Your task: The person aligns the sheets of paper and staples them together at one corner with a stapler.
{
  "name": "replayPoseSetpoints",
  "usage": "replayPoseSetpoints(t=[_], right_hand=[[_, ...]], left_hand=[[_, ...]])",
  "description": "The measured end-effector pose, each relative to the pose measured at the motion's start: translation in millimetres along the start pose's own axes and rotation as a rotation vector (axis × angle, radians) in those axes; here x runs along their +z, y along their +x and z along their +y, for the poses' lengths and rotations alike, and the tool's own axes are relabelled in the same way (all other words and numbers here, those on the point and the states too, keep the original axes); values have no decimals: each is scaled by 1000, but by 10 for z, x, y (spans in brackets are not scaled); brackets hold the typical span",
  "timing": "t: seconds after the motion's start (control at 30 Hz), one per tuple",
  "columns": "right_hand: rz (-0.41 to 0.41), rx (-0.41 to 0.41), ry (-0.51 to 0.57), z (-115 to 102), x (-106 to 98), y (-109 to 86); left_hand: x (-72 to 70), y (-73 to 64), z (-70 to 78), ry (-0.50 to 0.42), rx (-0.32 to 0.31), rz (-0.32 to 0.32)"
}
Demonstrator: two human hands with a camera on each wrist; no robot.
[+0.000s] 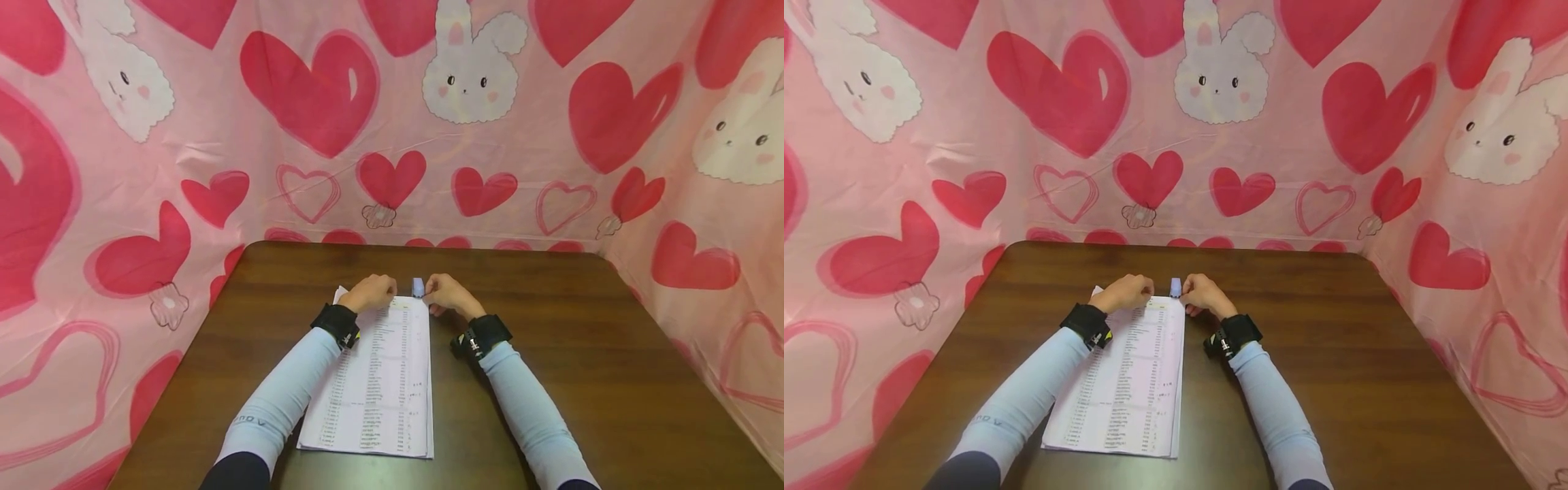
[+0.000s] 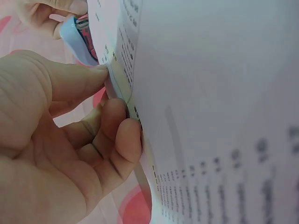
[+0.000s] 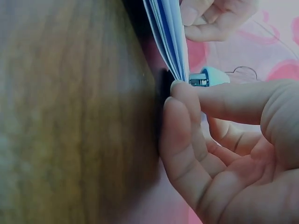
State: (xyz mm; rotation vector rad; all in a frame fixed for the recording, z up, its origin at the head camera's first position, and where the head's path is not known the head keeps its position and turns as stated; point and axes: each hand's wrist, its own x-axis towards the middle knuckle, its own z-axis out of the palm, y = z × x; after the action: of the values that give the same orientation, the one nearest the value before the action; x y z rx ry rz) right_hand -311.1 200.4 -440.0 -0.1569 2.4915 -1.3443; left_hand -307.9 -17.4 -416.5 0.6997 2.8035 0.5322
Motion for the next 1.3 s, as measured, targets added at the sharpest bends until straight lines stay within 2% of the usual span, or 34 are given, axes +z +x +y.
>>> replayPoseSetpoints(t=[0.17,0.33,0.5,0.63,0.77,0.83,0.93,1.03,1.13,1.3], right_hand=[[3,9,33,13,-17,65],[10,29,70,33,-16,96],[38,3,8,13,20,77],[100,-10,-68,-15,-3,25],[171,-28,-154,-96,-85,-27],[151,-69,-229,-171,-115,-13],[78,-121,-352,-280,-140,43],[7,-97,-419,-325,-168,94],[-32,-51,-426,-315,-196,104],[-56,-40,-410,-293,-172,87]], left_hand=[[-3,39,-1,-14,-37,0],[5,78,-2,-18,-42,4],[20,50,-28,-4,-49,39],[-54,26,22,15,9,105],[-318,19,214,23,102,127],[-500,21,330,14,134,103],[-737,67,495,33,175,58],[-834,157,601,37,170,9],[-755,242,601,-3,105,-51],[-491,275,477,-99,-24,-124]])
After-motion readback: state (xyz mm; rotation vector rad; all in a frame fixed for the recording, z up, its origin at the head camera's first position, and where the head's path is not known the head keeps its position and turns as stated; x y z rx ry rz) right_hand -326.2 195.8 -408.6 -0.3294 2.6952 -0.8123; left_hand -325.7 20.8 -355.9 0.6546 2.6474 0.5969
